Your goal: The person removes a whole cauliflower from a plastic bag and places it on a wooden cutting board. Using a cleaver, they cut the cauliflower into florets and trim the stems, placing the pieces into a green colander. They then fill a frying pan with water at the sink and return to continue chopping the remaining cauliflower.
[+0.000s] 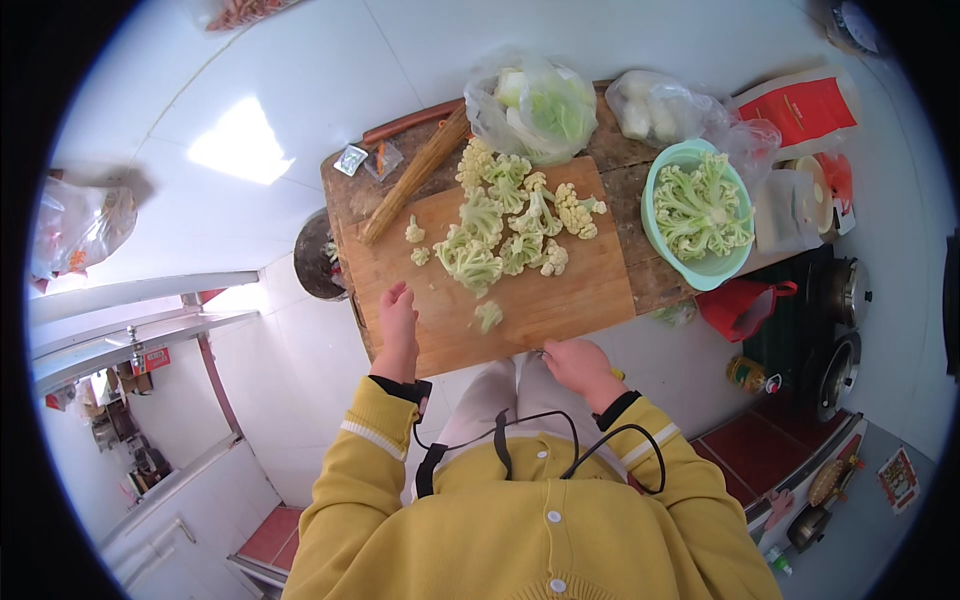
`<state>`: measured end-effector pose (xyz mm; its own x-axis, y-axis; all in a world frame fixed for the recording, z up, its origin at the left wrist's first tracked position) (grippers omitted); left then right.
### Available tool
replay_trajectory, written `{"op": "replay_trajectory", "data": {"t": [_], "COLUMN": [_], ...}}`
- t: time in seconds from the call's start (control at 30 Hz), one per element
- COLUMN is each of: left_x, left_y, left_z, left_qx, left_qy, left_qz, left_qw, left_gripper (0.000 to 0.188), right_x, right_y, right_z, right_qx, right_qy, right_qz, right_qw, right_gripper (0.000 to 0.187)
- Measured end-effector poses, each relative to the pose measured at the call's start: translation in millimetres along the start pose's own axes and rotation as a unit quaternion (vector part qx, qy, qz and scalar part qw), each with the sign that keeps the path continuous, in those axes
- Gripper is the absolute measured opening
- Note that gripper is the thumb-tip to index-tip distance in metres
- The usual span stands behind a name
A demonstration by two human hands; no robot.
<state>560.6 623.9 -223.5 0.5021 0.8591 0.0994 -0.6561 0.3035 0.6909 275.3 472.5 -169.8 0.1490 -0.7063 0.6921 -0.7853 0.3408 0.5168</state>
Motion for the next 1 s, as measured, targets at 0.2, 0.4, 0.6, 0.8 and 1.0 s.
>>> {"op": "replay_trajectory", "data": {"t": [0.2, 0.4, 0.6, 0.8, 1.0], "left_x": [-41.3, -124.2, -298.6, -500.1, -592.2], "left_y": [22.2, 71.2, 122.5, 185.3, 161.6], "left_z": [87.4, 136.3, 145.5, 113.3, 77.6], "left_qx": [-0.126, -0.202, -0.292, -0.442, -0.340], "left_qy": [0.037, 0.005, -0.133, -0.480, -0.702], "left_qz": [-0.052, -0.128, -0.286, -0.299, -0.253], "left_qw": [0.990, 0.971, 0.903, 0.696, 0.573], "left_gripper": [0.030, 0.032, 0.029, 0.057, 0.061], "right_x": [31.4, 71.4, 103.9, 117.8, 118.6], "right_y": [24.3, 92.2, 159.6, 224.7, 255.5], "right_z": [30.8, 88.8, 181.2, 273.5, 308.4], "right_qx": [-0.055, -0.065, -0.142, -0.224, -0.209], "right_qy": [-0.051, -0.090, -0.314, -0.414, -0.501], "right_qz": [0.050, 0.135, 0.299, 0.415, 0.439], "right_qw": [0.996, 0.985, 0.890, 0.778, 0.717], "right_gripper": [0.020, 0.025, 0.023, 0.018, 0.014]}}
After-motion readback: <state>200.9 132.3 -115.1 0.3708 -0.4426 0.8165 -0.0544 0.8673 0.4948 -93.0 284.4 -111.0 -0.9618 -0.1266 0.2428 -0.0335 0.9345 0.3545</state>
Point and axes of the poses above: each hand's wrist, its own y-axis away from the middle knuckle, its own x-axis out of the back of the hand, z = x × y, the point moved 8 cm from there along -y, towards the middle knuckle, and after that the axes turned 6 degrees about -z, right-handed, at the moved point
